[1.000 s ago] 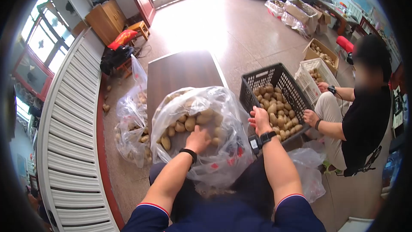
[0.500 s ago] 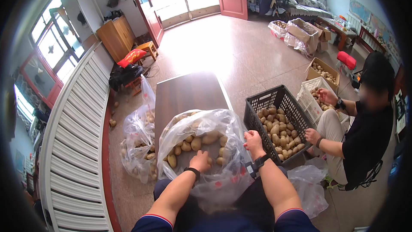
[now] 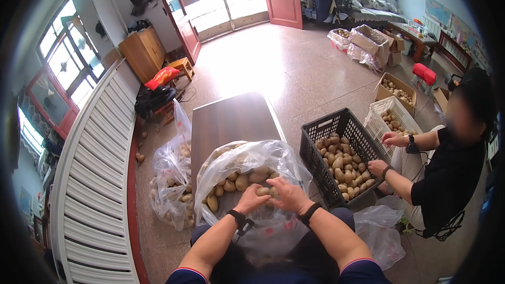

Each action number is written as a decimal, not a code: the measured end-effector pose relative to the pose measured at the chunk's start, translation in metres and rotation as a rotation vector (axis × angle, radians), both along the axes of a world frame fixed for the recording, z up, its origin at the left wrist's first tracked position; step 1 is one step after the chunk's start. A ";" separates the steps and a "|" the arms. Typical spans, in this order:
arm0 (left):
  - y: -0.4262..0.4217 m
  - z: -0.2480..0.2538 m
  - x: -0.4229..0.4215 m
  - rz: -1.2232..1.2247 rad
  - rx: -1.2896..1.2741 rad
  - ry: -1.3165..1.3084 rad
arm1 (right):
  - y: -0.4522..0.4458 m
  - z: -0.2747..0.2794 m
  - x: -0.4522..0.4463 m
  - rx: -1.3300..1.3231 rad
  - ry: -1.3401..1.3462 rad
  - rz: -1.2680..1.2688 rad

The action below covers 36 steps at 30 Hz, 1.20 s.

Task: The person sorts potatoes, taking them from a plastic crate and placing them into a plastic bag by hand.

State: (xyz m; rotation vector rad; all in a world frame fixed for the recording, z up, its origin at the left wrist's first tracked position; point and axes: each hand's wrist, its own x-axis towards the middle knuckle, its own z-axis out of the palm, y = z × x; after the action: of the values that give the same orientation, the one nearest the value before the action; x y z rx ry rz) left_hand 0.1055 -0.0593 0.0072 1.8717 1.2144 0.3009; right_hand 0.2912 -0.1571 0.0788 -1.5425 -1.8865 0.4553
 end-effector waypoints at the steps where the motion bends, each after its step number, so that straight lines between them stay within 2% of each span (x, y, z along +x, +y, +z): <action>1: -0.001 0.004 0.002 -0.019 -0.043 -0.064 | 0.000 -0.004 -0.002 -0.068 -0.058 0.036; 6: -0.013 0.018 0.008 -0.046 -0.155 -0.177 | 0.000 -0.015 -0.011 -0.042 -0.107 0.129; 8: -0.017 0.022 0.009 -0.076 -0.266 -0.347 | 0.000 -0.019 -0.012 -0.051 -0.110 0.134; 11: -0.018 0.019 0.009 -0.115 -0.190 -0.380 | 0.002 -0.029 -0.012 -0.111 -0.089 0.088; 14: -0.019 0.038 0.007 -0.081 -0.318 -0.437 | 0.004 -0.024 -0.009 -0.086 0.039 0.038; 16: -0.014 0.026 0.007 -0.098 -0.264 -0.498 | 0.007 -0.020 -0.005 0.023 0.149 0.009; 18: -0.009 0.020 0.005 0.020 -0.487 -0.642 | 0.009 -0.017 0.001 0.019 0.181 -0.013; 19: -0.013 0.031 0.005 0.058 -0.494 -0.620 | 0.010 -0.014 0.003 0.056 0.198 -0.046; 20: -0.010 0.022 0.007 0.122 -0.510 -0.620 | 0.009 -0.012 0.006 0.089 0.214 -0.083; 24: -0.007 -0.003 0.002 0.088 -0.265 -0.434 | 0.008 -0.001 0.019 0.109 0.354 -0.199; 25: 0.003 -0.029 -0.001 0.014 -0.077 -0.370 | 0.009 -0.003 0.024 0.116 0.391 -0.247; 27: 0.002 -0.052 -0.008 -0.109 0.265 -0.250 | 0.016 -0.012 0.037 0.135 0.478 -0.341; 28: -0.002 -0.041 -0.006 -0.158 0.418 -0.193 | 0.019 -0.017 0.044 0.146 0.527 -0.386; 30: -0.011 -0.027 -0.004 -0.193 0.430 -0.111 | 0.024 -0.025 0.055 0.235 0.720 -0.456; 32: -0.020 -0.015 -0.003 -0.193 0.365 -0.052 | 0.019 -0.011 0.066 -0.004 1.102 -0.580; 36: -0.030 -0.004 -0.001 -0.260 0.366 0.092 | 0.019 -0.028 0.105 -0.089 1.433 -0.821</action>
State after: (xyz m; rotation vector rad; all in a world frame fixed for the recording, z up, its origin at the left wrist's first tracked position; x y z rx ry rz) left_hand 0.1047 -0.0890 0.0033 2.3558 1.0070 0.3119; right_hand 0.3963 -0.1382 0.0503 -1.2461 -0.1286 0.8900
